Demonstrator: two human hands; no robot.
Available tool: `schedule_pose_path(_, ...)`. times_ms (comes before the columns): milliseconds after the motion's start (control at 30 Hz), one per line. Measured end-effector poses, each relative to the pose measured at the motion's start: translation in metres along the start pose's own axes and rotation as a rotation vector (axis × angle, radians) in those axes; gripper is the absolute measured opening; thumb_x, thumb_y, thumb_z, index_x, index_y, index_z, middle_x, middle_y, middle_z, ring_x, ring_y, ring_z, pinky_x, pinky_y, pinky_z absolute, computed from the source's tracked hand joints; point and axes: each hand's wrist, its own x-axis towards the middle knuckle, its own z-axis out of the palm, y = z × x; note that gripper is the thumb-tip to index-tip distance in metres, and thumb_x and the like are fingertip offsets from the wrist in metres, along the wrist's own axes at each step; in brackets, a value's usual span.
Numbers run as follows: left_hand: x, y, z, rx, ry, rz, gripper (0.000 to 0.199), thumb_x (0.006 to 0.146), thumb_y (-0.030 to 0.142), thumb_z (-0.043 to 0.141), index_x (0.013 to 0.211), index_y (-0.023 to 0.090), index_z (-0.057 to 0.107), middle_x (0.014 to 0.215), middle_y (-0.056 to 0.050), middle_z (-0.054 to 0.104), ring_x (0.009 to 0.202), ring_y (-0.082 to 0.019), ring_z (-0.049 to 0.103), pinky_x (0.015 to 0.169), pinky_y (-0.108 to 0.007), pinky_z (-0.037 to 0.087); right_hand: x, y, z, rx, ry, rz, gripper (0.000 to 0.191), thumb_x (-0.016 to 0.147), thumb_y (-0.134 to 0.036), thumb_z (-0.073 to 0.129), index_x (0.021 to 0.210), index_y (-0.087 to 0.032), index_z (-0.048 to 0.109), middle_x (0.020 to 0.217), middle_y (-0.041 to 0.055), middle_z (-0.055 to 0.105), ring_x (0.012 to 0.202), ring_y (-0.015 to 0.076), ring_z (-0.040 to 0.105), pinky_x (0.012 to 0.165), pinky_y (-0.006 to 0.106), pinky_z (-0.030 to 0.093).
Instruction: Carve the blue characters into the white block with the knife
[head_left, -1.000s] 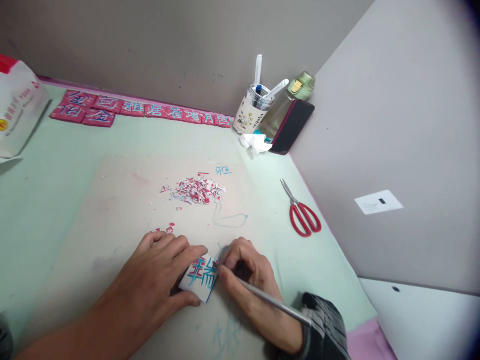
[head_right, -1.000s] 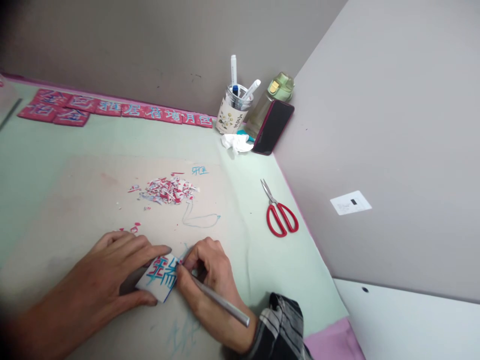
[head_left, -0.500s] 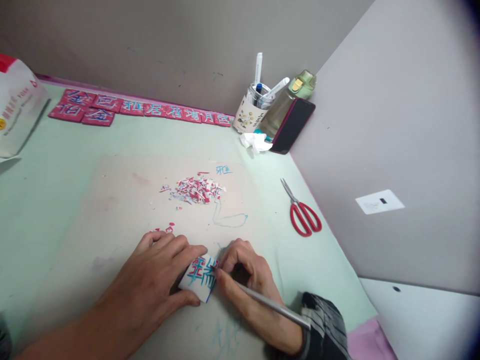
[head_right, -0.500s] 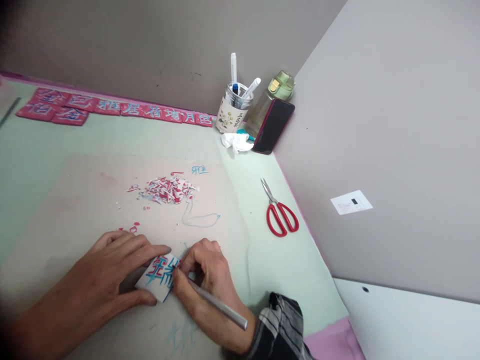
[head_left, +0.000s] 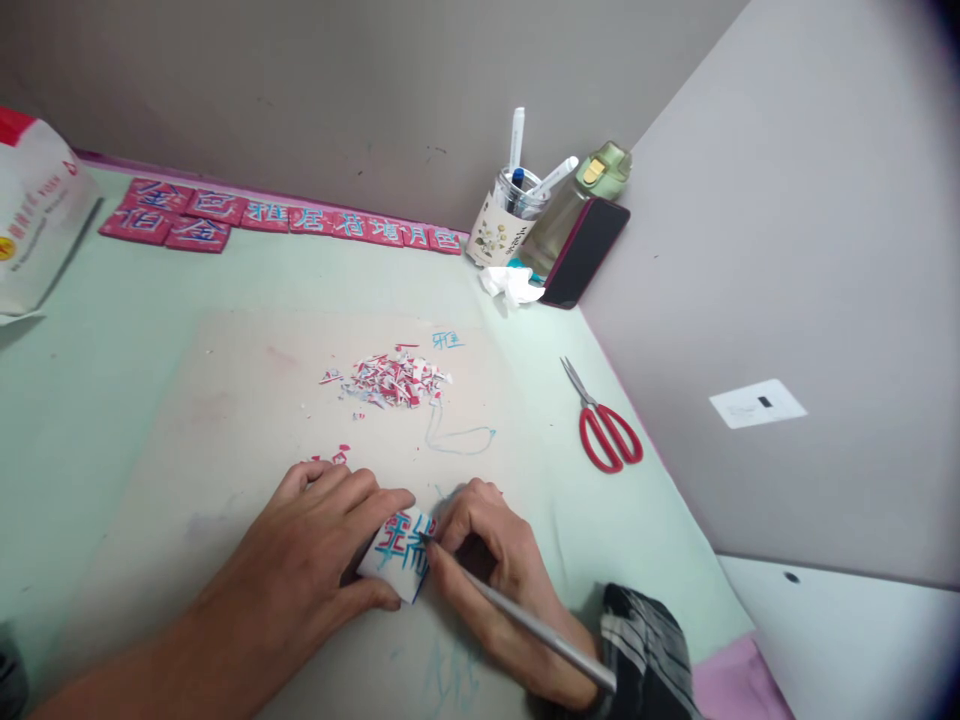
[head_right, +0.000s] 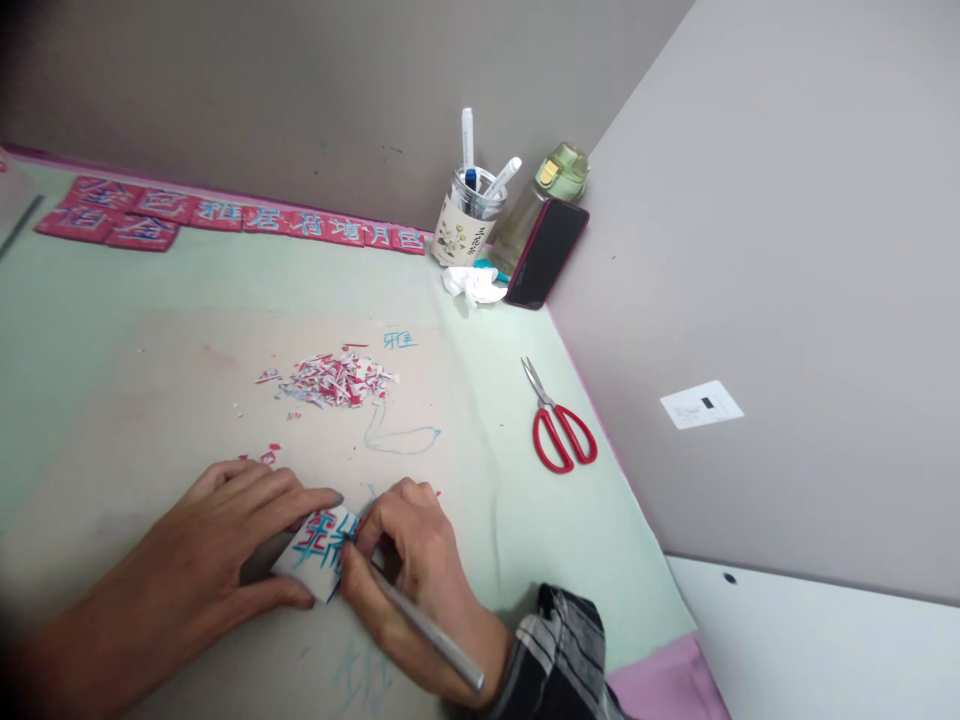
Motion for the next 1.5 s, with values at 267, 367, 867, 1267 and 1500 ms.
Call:
schedule_pose_path(267, -0.002, 0.005, -0.007, -0.010, -0.057, -0.014, 0.066, 0.086, 0.035, 0.086, 0.141, 0.036, 0.050, 0.111, 0.003, 0.066, 0.100, -0.025, 0.063, 0.091, -0.039, 0.036, -0.001, 0.002, 0.008, -0.316, 0.056, -0.344, 0.028, 0.090, -0.002, 0.052, 0.085, -0.024, 0.036, 0.073, -0.0027, 0.054, 0.072, 0.0184, 0.046, 0.070, 0.035, 0.034)
schedule_pose_path(367, 0.004, 0.011, -0.006, -0.010, -0.041, 0.012, 0.043, 0.096, 0.030, 0.073, 0.136, 0.034, 0.056, 0.099, 0.003, 0.063, 0.088, -0.023, 0.060, 0.084, -0.038, 0.038, 0.000, 0.001, 0.008, -0.332, 0.056, -0.355, 0.027, 0.091, -0.004, 0.052, 0.087, -0.024, 0.036, 0.073, -0.0031, 0.052, 0.073, 0.0183, 0.046, 0.070, 0.035, 0.034)
schedule_pose_path(867, 0.011, 0.013, 0.006, -0.013, 0.141, 0.078, 0.036, 0.102, 0.004, 0.035, 0.099, 0.026, 0.064, 0.085, 0.002, 0.056, 0.081, -0.020, 0.050, 0.095, -0.043, 0.031, -0.001, 0.002, 0.007, -0.289, 0.081, -0.302, 0.023, 0.091, -0.006, 0.053, 0.085, -0.024, 0.040, 0.073, -0.0020, 0.053, 0.075, 0.0193, 0.048, 0.071, 0.034, 0.035)
schedule_pose_path(1267, 0.003, 0.018, -0.007, -0.147, -0.018, -0.158, 0.046, 0.082, 0.015, 0.074, 0.122, 0.033, 0.062, 0.121, 0.001, 0.064, 0.112, -0.026, 0.059, 0.100, -0.040, 0.044, 0.003, -0.001, 0.002, 0.118, 0.071, 0.102, 0.019, 0.091, -0.018, 0.062, 0.077, -0.023, 0.050, 0.078, -0.0006, 0.057, 0.075, 0.0179, 0.052, 0.070, 0.032, 0.040)
schedule_pose_path(1500, 0.006, 0.017, -0.007, -0.106, -0.033, -0.149, 0.038, 0.084, 0.016, 0.074, 0.118, 0.031, 0.064, 0.119, 0.000, 0.065, 0.110, -0.026, 0.061, 0.097, -0.040, 0.045, 0.002, -0.002, 0.001, 0.223, 0.084, 0.186, 0.021, 0.094, -0.027, 0.062, 0.076, -0.023, 0.052, 0.078, 0.0001, 0.058, 0.076, 0.0180, 0.053, 0.069, 0.032, 0.042)
